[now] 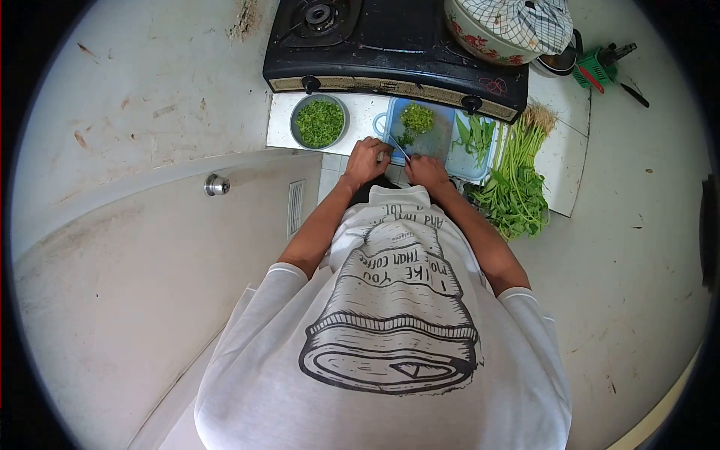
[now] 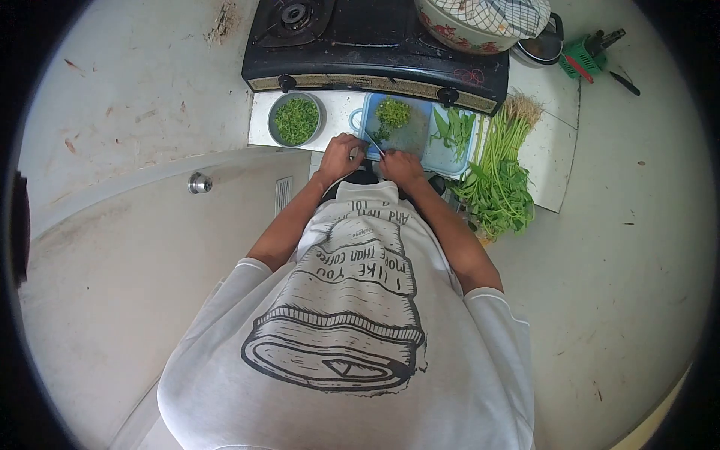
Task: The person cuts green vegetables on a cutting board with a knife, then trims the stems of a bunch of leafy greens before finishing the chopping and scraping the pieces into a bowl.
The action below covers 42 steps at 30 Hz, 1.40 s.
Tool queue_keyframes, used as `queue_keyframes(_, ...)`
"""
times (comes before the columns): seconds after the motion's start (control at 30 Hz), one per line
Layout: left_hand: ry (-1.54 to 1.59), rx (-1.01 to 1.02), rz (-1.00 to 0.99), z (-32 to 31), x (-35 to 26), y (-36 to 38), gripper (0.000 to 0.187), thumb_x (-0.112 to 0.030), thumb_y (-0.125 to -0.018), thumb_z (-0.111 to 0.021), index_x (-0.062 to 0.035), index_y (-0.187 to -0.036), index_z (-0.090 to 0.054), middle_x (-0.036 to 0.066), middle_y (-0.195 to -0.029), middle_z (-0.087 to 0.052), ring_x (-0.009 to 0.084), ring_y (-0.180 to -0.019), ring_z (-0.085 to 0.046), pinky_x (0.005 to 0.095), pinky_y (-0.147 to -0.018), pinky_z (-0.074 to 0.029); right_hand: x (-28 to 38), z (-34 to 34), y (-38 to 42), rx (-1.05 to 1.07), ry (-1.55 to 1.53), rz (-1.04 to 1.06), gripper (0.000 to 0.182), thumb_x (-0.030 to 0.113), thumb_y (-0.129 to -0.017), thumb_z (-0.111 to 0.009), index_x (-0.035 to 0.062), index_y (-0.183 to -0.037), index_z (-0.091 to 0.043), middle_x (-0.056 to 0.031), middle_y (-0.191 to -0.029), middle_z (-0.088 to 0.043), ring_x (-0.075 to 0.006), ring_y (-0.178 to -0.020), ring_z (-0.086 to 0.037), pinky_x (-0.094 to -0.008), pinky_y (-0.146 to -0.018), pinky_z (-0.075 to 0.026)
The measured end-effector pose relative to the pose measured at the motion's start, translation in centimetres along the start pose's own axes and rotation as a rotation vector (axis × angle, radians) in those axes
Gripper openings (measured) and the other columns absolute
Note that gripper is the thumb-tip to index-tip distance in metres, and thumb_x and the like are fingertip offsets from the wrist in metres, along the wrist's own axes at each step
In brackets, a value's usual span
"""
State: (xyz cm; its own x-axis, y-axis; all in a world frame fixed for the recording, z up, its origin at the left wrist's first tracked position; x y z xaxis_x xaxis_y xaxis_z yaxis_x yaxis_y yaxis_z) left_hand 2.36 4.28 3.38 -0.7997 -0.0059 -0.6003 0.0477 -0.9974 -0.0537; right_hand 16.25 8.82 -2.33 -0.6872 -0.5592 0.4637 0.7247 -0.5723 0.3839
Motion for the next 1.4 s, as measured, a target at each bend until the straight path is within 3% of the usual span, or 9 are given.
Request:
queue_keyframes(0.33,-0.026,0.093,-0.012,-1.2,0.4,-0.1,0.012,-0.012,-0.084,-0.071,-0.0066,-0.095,-0.074,0.010,-0.093,-0.072,0.0312,-0.091,-0.066,0.0425,-0.084,-0.050,0.4,0.6,-0.1,-0.023,0.027,0.016,0.038,0.032,-0.098,-0.052,0.0001,-0.093,-0.072,-0.0256,-0.090,-0.073,-0.0416,-0.083,-0.073,-0.0533,-0.079,-0.058)
queue_keyframes(0.63,-0.027,0.017,0.013,-1.0,0.4,-1.0,0.010,-0.007,-0.086,-0.068,-0.0036,-0.095,-0.068,0.012,-0.090,-0.066,0.0320,-0.090,-0.064,0.0406,-0.079,-0.052,-0.2,0.2,-0.3,-0.011,0.011,0.005,0.038,0.033,-0.097,-0.053,0.0007,-0.094,-0.073,-0.0252,-0.091,-0.073,-0.0414,-0.083,-0.073,-0.0528,-0.080,-0.058)
queue_keyframes(0.73,0.233,-0.095,0.176,-1.3,2.2,-1.0,0.011,-0.004,-0.085,-0.067,-0.0036,-0.096,-0.066,0.013,-0.086,-0.063,0.0324,-0.085,-0.063,0.0430,-0.080,-0.052,-0.3,0.2,-0.1,-0.009,0.003,0.003,0.038,0.033,-0.097,-0.053,0.0010,-0.095,-0.073,-0.0255,-0.092,-0.073,-0.0416,-0.085,-0.073,-0.0531,-0.081,-0.057)
queue_keyframes(0.83,0.244,-0.191,0.163,-1.1,2.3,-1.0,0.012,-0.003,-0.087,-0.065,-0.0020,-0.099,-0.063,0.015,-0.087,-0.063,0.0310,-0.083,-0.063,0.0413,-0.076,-0.053,-0.4,0.3,-0.1,-0.003,-0.013,-0.001,0.038,0.033,-0.098,-0.053,0.0010,-0.095,-0.073,-0.0260,-0.091,-0.073,-0.0422,-0.086,-0.073,-0.0539,-0.083,-0.057)
queue_keyframes(1.03,0.399,-0.088,0.418,-2.5,3.9,0.0,0.018,-0.005,-0.087,-0.068,0.0008,-0.103,-0.061,0.014,-0.084,-0.066,0.0229,-0.074,-0.065,0.0356,-0.072,-0.055,-0.3,0.7,0.0,0.001,-0.014,0.003,0.038,0.033,-0.098,-0.053,0.0010,-0.093,-0.073,-0.0263,-0.088,-0.072,-0.0433,-0.084,-0.072,-0.0538,-0.080,-0.057)
queue_keyframes(1.13,0.454,-0.193,0.419,-1.7,3.7,0.3,0.017,-0.005,-0.086,-0.068,0.0022,-0.101,-0.064,0.013,-0.083,-0.068,0.0200,-0.072,-0.066,0.0334,-0.070,-0.055,-0.5,0.6,0.0,-0.006,-0.045,0.009,0.038,0.033,-0.098,-0.053,0.0010,-0.092,-0.073,-0.0264,-0.086,-0.072,-0.0431,-0.082,-0.072,-0.0532,-0.078,-0.058)
queue_keyframes(1.23,0.421,-0.132,0.423,-2.0,4.5,0.4,0.016,-0.007,-0.090,-0.066,0.0020,-0.102,-0.070,0.013,-0.090,-0.070,0.0206,-0.076,-0.069,0.0323,-0.072,-0.056,-0.5,0.5,-0.2,0.002,-0.037,0.026,0.037,0.032,-0.097,-0.054,0.0010,-0.091,-0.073,-0.0261,-0.085,-0.072,-0.0427,-0.080,-0.072,-0.0531,-0.077,-0.058)
queue_keyframes(1.4,0.268,-0.045,0.253,-1.3,3.2,-0.1,0.019,-0.006,-0.089,-0.063,-0.0006,-0.102,-0.076,0.014,-0.093,-0.071,0.0237,-0.080,-0.070,0.0333,-0.074,-0.057,-0.7,0.4,-0.3,-0.008,-0.038,0.014,0.036,0.032,-0.095,-0.055,0.0014,-0.091,-0.074,-0.0255,-0.085,-0.072,-0.0425,-0.079,-0.072,-0.0535,-0.078,-0.058)
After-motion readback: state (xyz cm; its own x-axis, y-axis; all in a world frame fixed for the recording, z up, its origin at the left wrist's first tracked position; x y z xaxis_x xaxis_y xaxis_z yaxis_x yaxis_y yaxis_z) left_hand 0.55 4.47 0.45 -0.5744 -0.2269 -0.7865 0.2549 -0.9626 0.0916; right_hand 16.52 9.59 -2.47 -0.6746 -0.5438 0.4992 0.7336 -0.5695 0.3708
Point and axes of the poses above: each hand's wrist, its own y-axis away from the middle knuckle, its own z-axis out of the back of the hand, x = y × z, the point moved 9 cm from there along -y, towards the middle knuckle
